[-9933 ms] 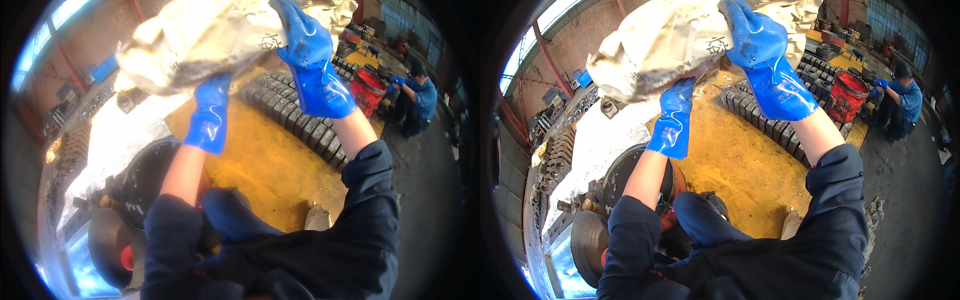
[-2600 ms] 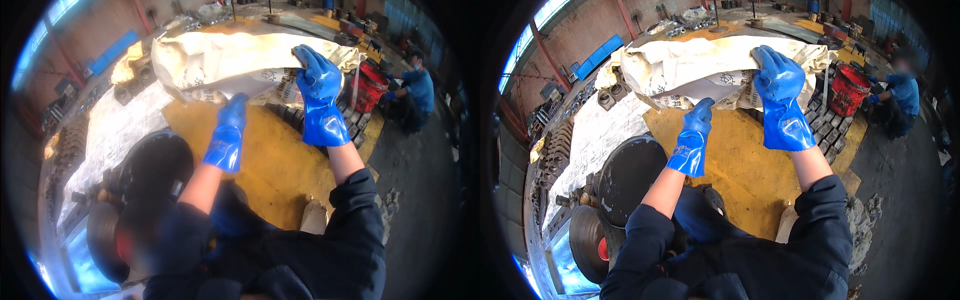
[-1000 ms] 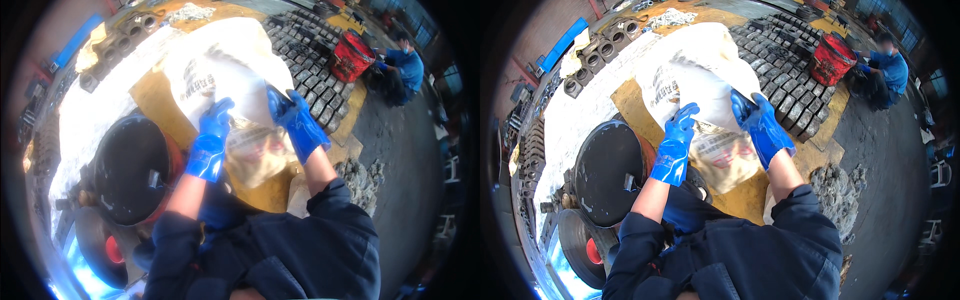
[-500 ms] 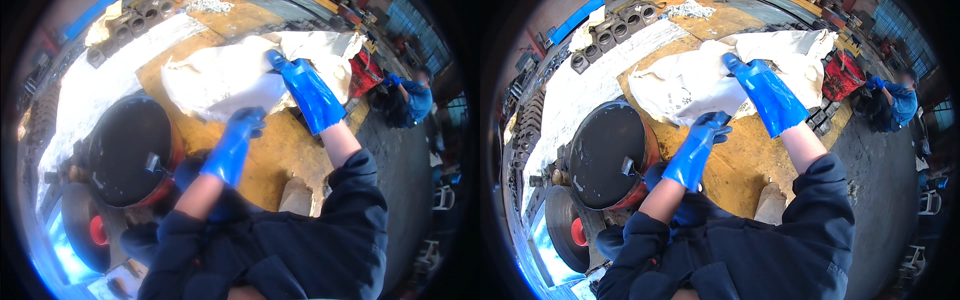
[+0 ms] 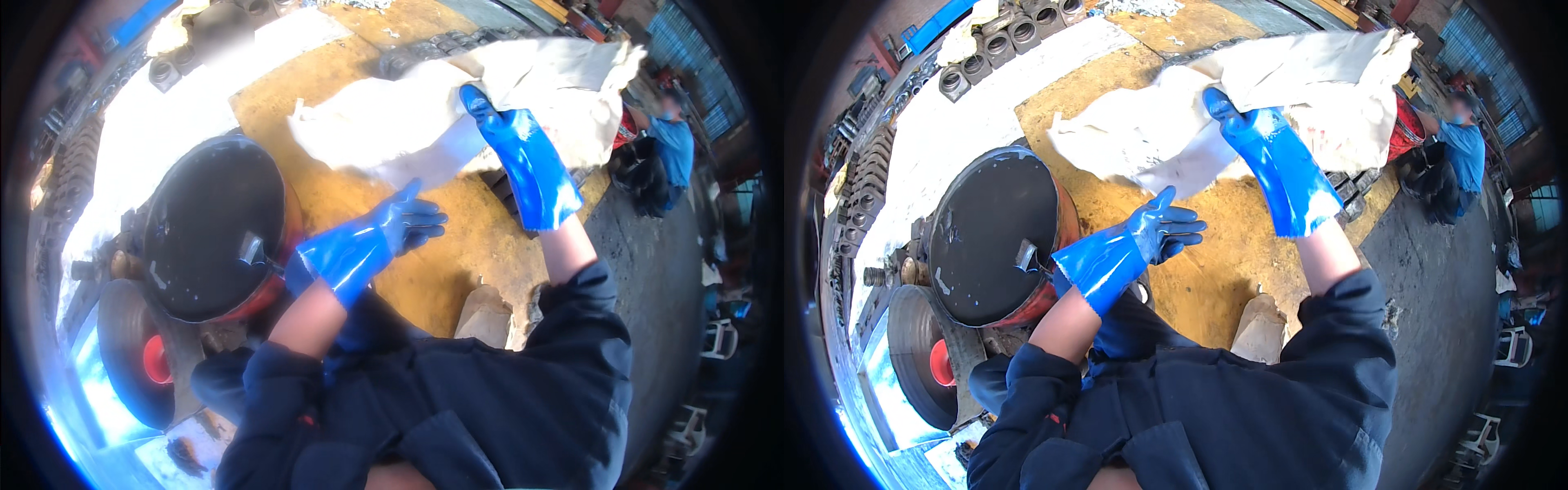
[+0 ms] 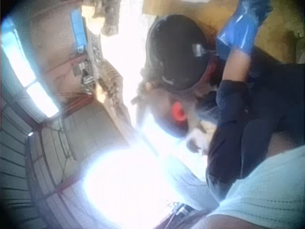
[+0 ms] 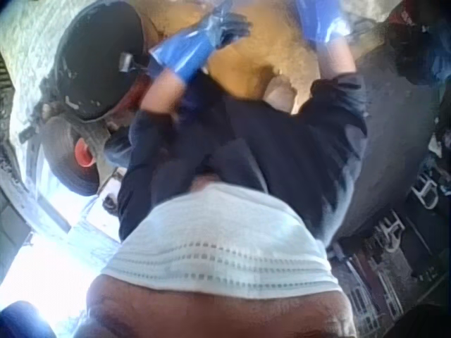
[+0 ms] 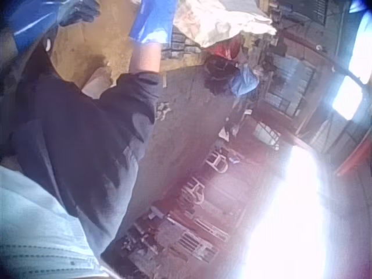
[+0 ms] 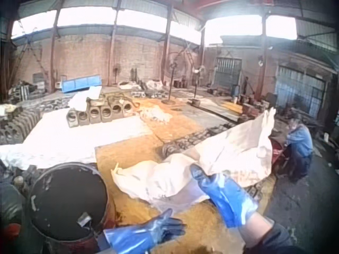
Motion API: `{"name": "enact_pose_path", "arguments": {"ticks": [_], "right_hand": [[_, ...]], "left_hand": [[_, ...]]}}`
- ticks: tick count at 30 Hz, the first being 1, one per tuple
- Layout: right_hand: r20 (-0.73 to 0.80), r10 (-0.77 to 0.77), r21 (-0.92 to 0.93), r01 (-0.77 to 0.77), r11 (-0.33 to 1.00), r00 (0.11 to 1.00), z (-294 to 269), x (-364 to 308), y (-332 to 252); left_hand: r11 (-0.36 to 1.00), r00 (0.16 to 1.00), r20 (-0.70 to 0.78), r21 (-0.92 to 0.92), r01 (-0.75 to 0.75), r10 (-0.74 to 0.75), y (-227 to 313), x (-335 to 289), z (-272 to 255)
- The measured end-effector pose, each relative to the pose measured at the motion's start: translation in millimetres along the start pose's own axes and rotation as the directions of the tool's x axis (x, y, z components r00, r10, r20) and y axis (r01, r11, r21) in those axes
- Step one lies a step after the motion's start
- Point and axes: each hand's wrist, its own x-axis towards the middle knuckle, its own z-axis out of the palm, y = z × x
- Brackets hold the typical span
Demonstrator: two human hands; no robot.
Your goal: The person, wearing blue gloves, handles and wipes down various dark metal components over a dark bin, using a paper sack to hold and move the items.
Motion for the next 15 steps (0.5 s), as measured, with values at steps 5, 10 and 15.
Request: {"name": "enact_pose_path", "arguments": {"ticks": [5, 10, 15], "right_hand": [[-0.134, -0.092, -0.026, 0.089, 0.996, 0.987, 9.5, -7.2, 13.6], [-0.080, -0.098, 0.031, 0.100, 0.994, 0.992, 21.2, -3.6, 2.0], [-0.066, -0.127, 0.045, 0.130, 0.990, 0.990, 20.8, -10.2, -1.1]], "left_hand": [[0.964, 1.000, 0.021, -0.267, 0.001, 0.004, 1.6, 24.0, -5.4], [0.920, 0.990, -0.128, -0.393, 0.000, -0.055, 9.2, 37.4, -22.5], [0.877, 0.983, -0.149, -0.480, 0.020, -0.104, 11.9, 49.0, -11.1]]}}
